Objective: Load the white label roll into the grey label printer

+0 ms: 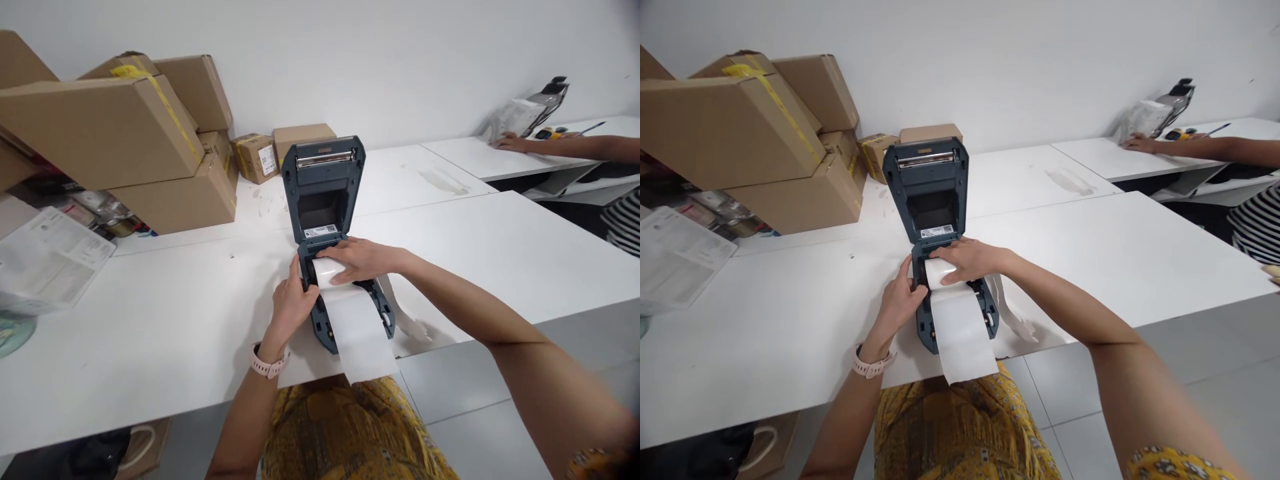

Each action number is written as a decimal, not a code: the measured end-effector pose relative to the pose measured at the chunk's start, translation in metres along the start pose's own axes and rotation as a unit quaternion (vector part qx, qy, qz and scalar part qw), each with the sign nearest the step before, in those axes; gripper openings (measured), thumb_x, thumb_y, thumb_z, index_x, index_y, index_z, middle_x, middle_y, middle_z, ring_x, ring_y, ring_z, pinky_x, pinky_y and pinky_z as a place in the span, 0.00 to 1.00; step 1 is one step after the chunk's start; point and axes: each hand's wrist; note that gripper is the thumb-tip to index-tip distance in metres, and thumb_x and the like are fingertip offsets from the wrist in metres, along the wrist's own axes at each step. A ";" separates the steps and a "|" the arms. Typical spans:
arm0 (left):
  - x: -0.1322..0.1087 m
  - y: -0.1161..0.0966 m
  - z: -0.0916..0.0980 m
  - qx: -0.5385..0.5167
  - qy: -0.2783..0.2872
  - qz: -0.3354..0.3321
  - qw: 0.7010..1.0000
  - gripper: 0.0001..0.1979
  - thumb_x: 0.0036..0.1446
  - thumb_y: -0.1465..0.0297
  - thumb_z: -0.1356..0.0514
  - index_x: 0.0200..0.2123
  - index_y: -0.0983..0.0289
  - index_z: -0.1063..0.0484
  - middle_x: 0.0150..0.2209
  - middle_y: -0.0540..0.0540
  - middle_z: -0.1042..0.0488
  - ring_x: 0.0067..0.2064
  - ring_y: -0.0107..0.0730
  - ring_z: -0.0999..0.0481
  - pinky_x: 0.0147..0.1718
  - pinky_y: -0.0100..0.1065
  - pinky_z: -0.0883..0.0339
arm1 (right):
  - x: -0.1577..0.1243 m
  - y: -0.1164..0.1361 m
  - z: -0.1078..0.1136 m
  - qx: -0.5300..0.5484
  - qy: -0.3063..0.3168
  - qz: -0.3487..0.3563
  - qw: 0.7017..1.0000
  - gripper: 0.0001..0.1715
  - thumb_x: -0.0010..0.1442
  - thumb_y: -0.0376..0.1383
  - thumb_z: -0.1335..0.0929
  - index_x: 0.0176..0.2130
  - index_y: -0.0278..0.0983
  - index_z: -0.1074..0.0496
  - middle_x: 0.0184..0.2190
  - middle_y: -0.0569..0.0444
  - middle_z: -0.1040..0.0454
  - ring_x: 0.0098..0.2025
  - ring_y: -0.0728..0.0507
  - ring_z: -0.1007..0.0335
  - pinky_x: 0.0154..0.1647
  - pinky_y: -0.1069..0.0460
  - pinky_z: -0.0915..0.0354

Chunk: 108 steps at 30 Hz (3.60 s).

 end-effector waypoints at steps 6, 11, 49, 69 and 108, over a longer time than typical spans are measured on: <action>0.000 0.001 0.000 -0.024 -0.002 0.008 1.000 0.44 0.58 0.69 0.46 0.77 0.68 0.51 0.24 0.45 0.32 0.29 0.38 0.29 0.32 0.36 0.40 | 0.025 -0.002 0.004 0.038 0.054 -0.002 0.998 0.52 0.53 0.48 0.21 0.69 0.35 0.35 0.56 0.38 0.20 0.55 0.26 0.22 0.57 0.35 0.31; -0.001 0.003 0.000 -0.064 0.010 0.014 0.998 0.44 0.58 0.68 0.45 0.77 0.65 0.52 0.23 0.45 0.31 0.28 0.38 0.28 0.30 0.35 0.42 | -0.012 -0.022 0.021 0.272 0.007 0.098 0.957 0.53 0.50 0.50 0.21 0.68 0.41 0.37 0.53 0.48 0.20 0.50 0.38 0.21 0.49 0.47 0.26; 0.001 0.008 -0.005 -0.093 -0.012 0.015 0.995 0.45 0.58 0.65 0.44 0.77 0.63 0.50 0.20 0.40 0.37 0.24 0.31 0.33 0.29 0.32 0.41 | -0.153 -0.031 -0.013 0.212 -0.105 -0.114 0.965 0.15 0.71 0.40 0.35 0.45 0.42 0.19 0.38 0.52 0.14 0.35 0.43 0.18 0.39 0.45 0.24; 0.000 0.006 -0.004 -0.089 -0.016 0.000 0.996 0.44 0.57 0.66 0.44 0.77 0.65 0.49 0.20 0.41 0.37 0.24 0.30 0.35 0.28 0.32 0.43 | -0.100 -0.021 -0.052 0.437 -0.287 -0.039 0.851 0.34 0.67 0.58 0.31 0.63 0.44 0.29 0.56 0.43 0.20 0.55 0.35 0.22 0.55 0.40 0.27; 0.004 0.021 -0.026 -0.259 -0.025 -0.023 0.965 0.43 0.61 0.65 0.35 0.76 0.56 0.48 0.74 0.60 0.37 0.73 0.55 0.34 0.72 0.58 0.42 | -0.086 0.077 -0.074 -0.085 -0.257 0.056 0.961 0.24 0.77 0.36 0.39 0.63 0.25 0.26 0.66 0.33 0.27 0.66 0.32 0.25 0.66 0.34 0.26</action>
Point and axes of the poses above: each hand's wrist, its own x-axis towards the middle knuckle, its own z-axis out of the back of the hand, y = z × x
